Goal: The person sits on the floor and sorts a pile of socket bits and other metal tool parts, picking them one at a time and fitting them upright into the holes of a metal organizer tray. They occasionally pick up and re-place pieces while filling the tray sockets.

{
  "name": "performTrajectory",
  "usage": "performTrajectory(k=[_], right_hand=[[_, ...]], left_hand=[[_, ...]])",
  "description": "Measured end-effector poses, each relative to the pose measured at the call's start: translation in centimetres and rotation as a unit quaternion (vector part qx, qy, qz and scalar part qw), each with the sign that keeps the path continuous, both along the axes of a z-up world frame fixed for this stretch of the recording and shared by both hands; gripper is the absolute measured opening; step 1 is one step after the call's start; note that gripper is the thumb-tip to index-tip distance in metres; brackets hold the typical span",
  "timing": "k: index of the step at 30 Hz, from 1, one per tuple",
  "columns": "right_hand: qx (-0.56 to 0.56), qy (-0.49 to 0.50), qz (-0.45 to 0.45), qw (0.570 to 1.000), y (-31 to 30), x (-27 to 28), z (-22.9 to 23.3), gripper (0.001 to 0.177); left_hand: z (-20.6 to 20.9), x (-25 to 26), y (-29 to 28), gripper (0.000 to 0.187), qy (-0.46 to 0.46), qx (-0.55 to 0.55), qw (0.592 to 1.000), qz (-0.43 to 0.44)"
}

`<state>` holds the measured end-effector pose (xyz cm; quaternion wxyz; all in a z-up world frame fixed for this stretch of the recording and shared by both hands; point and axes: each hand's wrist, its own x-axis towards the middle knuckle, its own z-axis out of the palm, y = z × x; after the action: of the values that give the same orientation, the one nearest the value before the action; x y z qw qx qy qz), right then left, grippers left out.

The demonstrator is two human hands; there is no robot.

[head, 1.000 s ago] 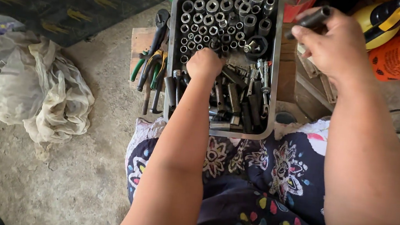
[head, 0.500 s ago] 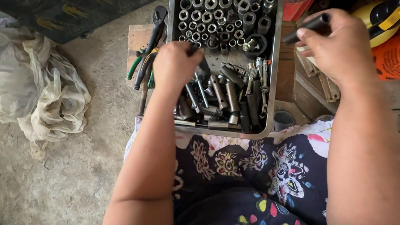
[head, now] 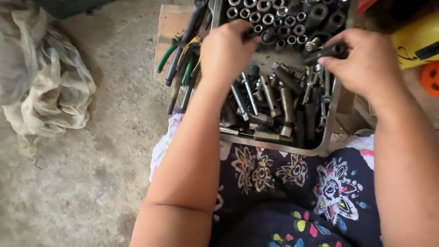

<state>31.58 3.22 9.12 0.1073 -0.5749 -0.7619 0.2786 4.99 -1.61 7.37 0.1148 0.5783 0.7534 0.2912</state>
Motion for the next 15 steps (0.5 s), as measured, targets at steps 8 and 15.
performTrajectory(k=[8,15], right_hand=[[0.226,-0.082,0.160,0.957,0.7,-3.1,-5.1,0.027],[0.295,-0.111,0.121,0.941,1.1,-3.6,-5.9,0.033]], left_hand=[[-1.8,2.7,0.1,0.031,-0.040,-0.031,0.997,-0.061],[-3.0,3.8,0.8,0.032,-0.058,-0.030,0.995,-0.073]])
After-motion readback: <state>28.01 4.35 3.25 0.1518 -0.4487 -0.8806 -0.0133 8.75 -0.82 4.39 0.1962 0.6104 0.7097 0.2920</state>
